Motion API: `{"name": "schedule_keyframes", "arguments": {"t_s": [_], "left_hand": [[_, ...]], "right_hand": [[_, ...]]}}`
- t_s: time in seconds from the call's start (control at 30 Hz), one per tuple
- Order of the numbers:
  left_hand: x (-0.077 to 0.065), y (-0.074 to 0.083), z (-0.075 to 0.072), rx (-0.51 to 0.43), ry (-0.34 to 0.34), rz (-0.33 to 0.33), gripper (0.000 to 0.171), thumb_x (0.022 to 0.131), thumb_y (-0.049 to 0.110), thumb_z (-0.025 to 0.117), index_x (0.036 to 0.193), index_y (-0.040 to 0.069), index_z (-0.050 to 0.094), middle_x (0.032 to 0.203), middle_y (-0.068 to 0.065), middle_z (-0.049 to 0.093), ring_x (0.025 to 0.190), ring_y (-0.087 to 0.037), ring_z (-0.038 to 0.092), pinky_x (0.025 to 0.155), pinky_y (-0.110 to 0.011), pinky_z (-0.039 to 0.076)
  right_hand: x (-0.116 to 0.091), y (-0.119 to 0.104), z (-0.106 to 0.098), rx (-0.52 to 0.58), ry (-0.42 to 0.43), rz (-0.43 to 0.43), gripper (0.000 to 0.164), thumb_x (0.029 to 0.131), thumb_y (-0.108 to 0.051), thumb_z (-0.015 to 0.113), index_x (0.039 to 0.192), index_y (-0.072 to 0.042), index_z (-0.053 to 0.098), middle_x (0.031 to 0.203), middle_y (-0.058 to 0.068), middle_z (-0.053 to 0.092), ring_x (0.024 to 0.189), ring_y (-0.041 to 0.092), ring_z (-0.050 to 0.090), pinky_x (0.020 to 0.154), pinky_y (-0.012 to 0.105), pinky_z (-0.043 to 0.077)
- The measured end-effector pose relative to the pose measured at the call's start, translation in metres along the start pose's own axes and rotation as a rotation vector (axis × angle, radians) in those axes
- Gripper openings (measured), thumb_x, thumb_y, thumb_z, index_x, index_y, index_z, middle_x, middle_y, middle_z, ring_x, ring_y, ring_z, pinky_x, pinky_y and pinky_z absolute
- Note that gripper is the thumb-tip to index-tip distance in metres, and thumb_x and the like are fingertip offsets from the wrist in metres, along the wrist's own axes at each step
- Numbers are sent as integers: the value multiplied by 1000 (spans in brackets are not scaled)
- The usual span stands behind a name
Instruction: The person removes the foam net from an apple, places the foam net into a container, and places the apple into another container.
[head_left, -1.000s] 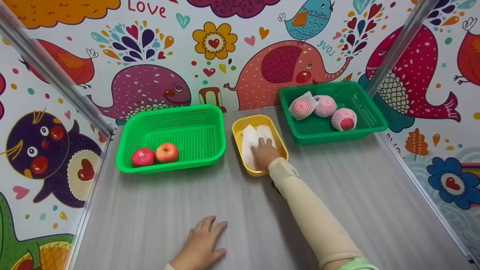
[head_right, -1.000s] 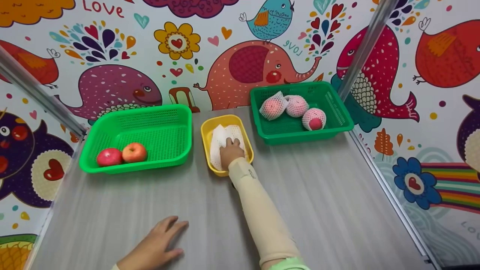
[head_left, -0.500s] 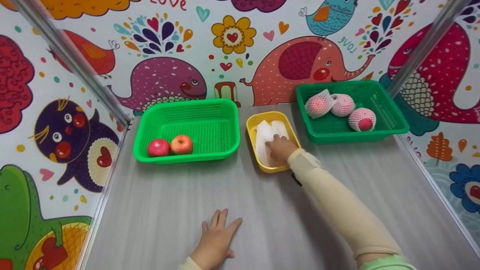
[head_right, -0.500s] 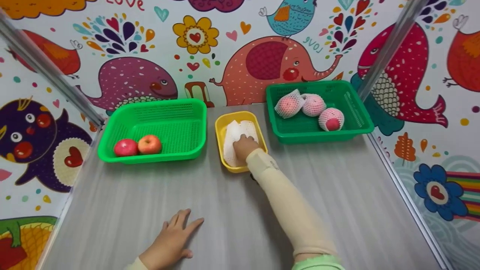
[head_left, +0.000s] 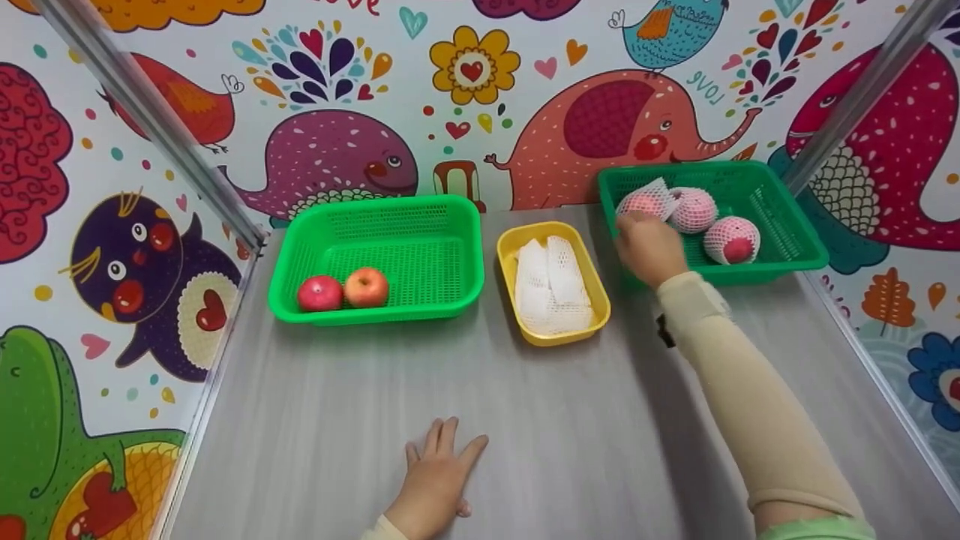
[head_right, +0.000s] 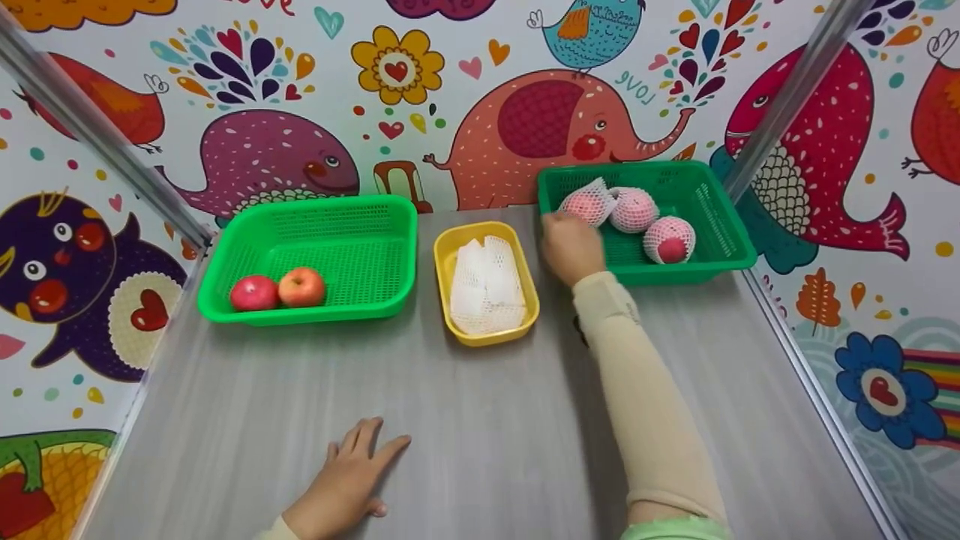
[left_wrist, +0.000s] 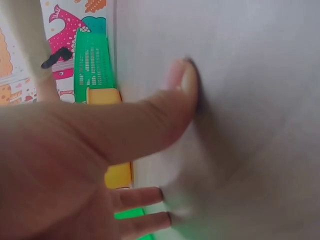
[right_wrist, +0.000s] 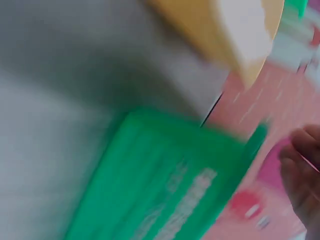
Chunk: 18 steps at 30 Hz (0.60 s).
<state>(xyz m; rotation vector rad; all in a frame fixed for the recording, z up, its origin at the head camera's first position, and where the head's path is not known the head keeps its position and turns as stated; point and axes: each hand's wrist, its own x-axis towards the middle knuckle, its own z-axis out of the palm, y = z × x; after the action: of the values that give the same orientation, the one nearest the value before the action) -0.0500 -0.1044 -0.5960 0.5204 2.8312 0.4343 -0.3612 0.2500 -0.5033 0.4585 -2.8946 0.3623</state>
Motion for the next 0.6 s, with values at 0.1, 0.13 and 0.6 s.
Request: {"name": "schedule_keyframes", "arguments": {"t_s": [0.1,0.13,0.6], "left_hand": [[0,0,1,-17,0,-8,104,48,35,88,144,18,53,146,-27,32,135,-56,30,83,-85,31],[1,1,1,-25,-2,-14,104,48,33,89,144,18,53,146,-27,32,135,-56,29,83,-86,31],[6,9,-4,-10,-23,-54,106,48,24,94,145,22,52,146,-27,30,135,-53,30,83,-85,32]], "right_hand": [[-7,40,-6,44,76,106,16,95,-8,66,108,1,66,102,22,64,92,41,59,84,61,50],[-8,53,-7,51,99,130,18,95,-8,64,110,4,65,105,25,63,96,44,58,86,63,48],[-21,154,-19,22,-255,409,50,100,-23,56,134,13,47,127,42,44,113,61,36,90,75,39]]}}
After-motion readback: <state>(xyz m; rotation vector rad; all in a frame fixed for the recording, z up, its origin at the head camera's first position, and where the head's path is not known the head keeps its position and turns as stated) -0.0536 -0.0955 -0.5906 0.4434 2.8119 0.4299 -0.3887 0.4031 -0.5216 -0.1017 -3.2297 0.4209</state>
